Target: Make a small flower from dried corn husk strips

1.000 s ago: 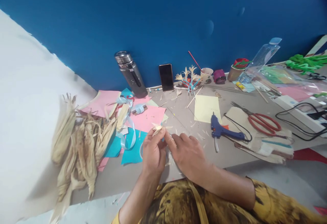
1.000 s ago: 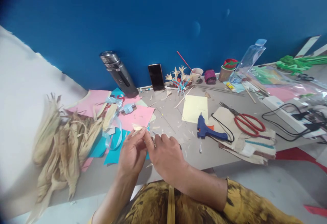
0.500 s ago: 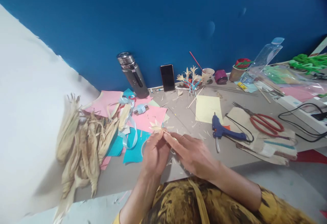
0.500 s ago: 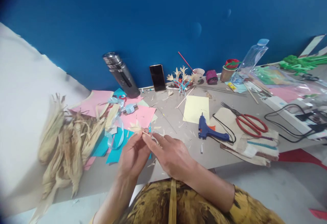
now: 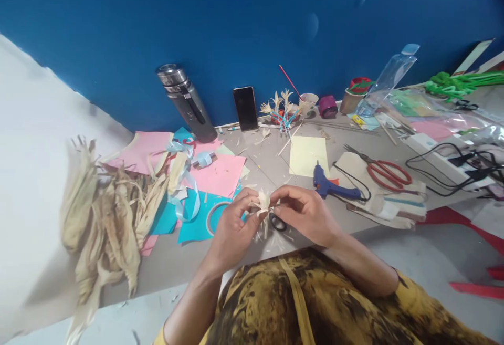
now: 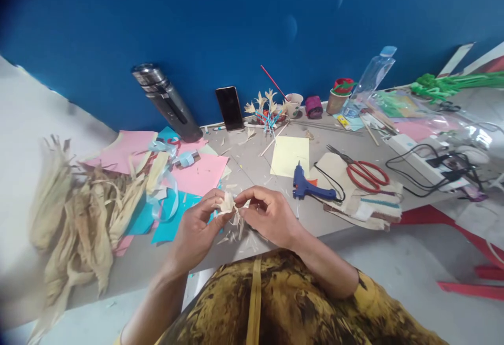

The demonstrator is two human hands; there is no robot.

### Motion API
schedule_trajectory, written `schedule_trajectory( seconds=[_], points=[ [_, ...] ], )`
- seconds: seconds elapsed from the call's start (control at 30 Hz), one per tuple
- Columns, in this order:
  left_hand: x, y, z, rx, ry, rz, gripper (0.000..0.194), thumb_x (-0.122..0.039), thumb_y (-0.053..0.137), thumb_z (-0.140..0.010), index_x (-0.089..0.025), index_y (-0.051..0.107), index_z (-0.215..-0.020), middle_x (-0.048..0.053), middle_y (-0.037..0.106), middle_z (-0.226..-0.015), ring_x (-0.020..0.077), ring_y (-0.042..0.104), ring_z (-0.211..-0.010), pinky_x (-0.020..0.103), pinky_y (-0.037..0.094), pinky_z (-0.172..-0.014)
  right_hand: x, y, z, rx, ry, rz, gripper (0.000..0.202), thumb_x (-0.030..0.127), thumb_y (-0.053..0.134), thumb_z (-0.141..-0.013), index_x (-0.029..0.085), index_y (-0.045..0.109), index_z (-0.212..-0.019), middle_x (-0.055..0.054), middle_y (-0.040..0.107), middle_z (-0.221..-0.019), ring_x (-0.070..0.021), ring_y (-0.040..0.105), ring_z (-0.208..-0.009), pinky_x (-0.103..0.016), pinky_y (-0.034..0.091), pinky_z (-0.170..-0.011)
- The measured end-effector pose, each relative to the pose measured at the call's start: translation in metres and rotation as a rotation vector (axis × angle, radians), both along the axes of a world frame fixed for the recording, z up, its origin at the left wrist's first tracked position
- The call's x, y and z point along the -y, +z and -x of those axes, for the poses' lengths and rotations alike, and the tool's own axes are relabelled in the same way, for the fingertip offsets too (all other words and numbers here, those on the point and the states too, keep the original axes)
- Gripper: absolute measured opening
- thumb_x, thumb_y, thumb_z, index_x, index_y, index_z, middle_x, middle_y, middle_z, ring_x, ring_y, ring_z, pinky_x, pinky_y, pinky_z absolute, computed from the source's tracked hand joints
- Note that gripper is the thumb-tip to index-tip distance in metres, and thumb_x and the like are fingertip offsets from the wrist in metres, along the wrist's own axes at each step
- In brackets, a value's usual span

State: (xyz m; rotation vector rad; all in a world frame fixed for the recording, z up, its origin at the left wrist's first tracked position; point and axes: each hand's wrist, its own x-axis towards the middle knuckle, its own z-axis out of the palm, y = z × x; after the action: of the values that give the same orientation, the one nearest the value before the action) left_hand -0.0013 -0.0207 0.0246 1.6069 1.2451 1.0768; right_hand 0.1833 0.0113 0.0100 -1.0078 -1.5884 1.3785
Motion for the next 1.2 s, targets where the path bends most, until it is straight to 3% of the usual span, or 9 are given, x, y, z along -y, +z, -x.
schedule_trajectory(
  seconds=[0.07,0.17,0.23,0.3,0.4,0.53,0.67,0.97,1.2],
  points=[
    [0.000,0.005,0.000,-0.118,-0.027,-0.068,0.012,-0.020,0.057,-0.093,-0.019,0.060,-0.081,0.003,0.057,-0.092,0.0152,0.054,-0.085,0.027,0.041,-0.078,0.000,0.002,-0.008,-0.003,0.056,-0.012,0.027,0.014,0.061,-0.081,0.018,0.068,-0.107,0.002,0.059,-0.072,-0.0094,0.052,-0.058,-0.020,0.040,-0.053],
    [0.000,0.011,-0.001,-0.234,-0.129,-0.123,0.013,-0.014,0.052,-0.094,-0.019,0.058,-0.084,0.003,0.057,-0.093,0.0157,0.055,-0.088,0.028,0.041,-0.079,0.001,0.008,-0.021,-0.007,0.132,-0.168,0.050,0.006,0.057,-0.077,0.022,0.060,-0.124,-0.007,0.061,-0.110,-0.0111,0.058,-0.074,-0.021,0.043,-0.056],
    [0.000,0.014,-0.002,-0.296,-0.197,-0.141,0.014,-0.013,0.049,-0.094,-0.019,0.056,-0.084,0.003,0.057,-0.093,0.0160,0.055,-0.089,0.028,0.041,-0.080,-0.001,0.015,-0.028,0.014,0.173,-0.315,0.059,0.001,0.055,-0.074,0.024,0.056,-0.127,-0.010,0.051,-0.133,-0.0127,0.059,-0.084,-0.022,0.045,-0.059],
    [0.000,0.017,-0.003,-0.346,-0.243,-0.151,0.013,-0.012,0.047,-0.094,-0.019,0.056,-0.087,0.004,0.056,-0.095,0.0167,0.054,-0.090,0.029,0.041,-0.082,-0.004,0.022,-0.033,0.082,0.225,-0.445,0.056,-0.002,0.054,-0.072,0.024,0.057,-0.122,-0.011,0.046,-0.139,-0.0143,0.058,-0.089,-0.024,0.047,-0.062],
    [0.000,0.022,-0.005,-0.399,-0.292,-0.162,0.014,-0.009,0.049,-0.089,-0.020,0.057,-0.091,0.004,0.056,-0.095,0.0185,0.053,-0.093,0.031,0.041,-0.083,-0.010,0.030,-0.038,0.174,0.280,-0.572,0.049,-0.001,0.057,-0.073,0.023,0.058,-0.116,-0.012,0.047,-0.138,-0.0161,0.057,-0.090,-0.025,0.048,-0.063],
    [0.000,0.025,-0.008,-0.397,-0.330,-0.156,0.019,-0.004,0.059,-0.077,-0.020,0.055,-0.087,0.003,0.056,-0.096,0.0188,0.053,-0.092,0.031,0.041,-0.083,-0.014,0.034,-0.043,0.188,0.284,-0.575,0.050,0.002,0.061,-0.075,0.023,0.055,-0.119,-0.012,0.048,-0.136,-0.0139,0.057,-0.084,-0.025,0.049,-0.061],
    [-0.002,0.022,-0.009,-0.309,-0.281,-0.146,0.010,-0.010,0.064,-0.084,-0.019,0.059,-0.083,0.002,0.059,-0.092,0.0164,0.056,-0.088,0.029,0.042,-0.080,-0.012,0.031,-0.042,0.169,0.286,-0.551,0.047,0.002,0.060,-0.075,0.022,0.056,-0.117,-0.012,0.051,-0.131,-0.0132,0.058,-0.082,-0.024,0.048,-0.060],
    [-0.005,0.015,-0.010,-0.307,-0.183,-0.199,0.006,-0.019,0.066,-0.088,-0.019,0.066,-0.082,0.003,0.062,-0.088,0.0146,0.060,-0.081,0.027,0.044,-0.073,-0.005,0.010,-0.039,0.126,-0.041,-0.189,0.019,0.016,0.060,-0.083,0.018,0.060,-0.101,-0.004,0.068,-0.087,-0.0100,0.055,-0.063,-0.021,0.042,-0.053],
    [-0.006,0.010,-0.010,-0.392,-0.165,-0.260,0.003,-0.019,0.064,-0.088,-0.021,0.066,-0.087,0.004,0.065,-0.093,0.0179,0.062,-0.086,0.031,0.045,-0.079,0.008,0.011,-0.027,0.095,0.064,-0.153,0.033,0.013,0.063,-0.077,0.019,0.059,-0.110,-0.002,0.066,-0.089,-0.0095,0.055,-0.063,-0.020,0.041,-0.051]
  ],
)
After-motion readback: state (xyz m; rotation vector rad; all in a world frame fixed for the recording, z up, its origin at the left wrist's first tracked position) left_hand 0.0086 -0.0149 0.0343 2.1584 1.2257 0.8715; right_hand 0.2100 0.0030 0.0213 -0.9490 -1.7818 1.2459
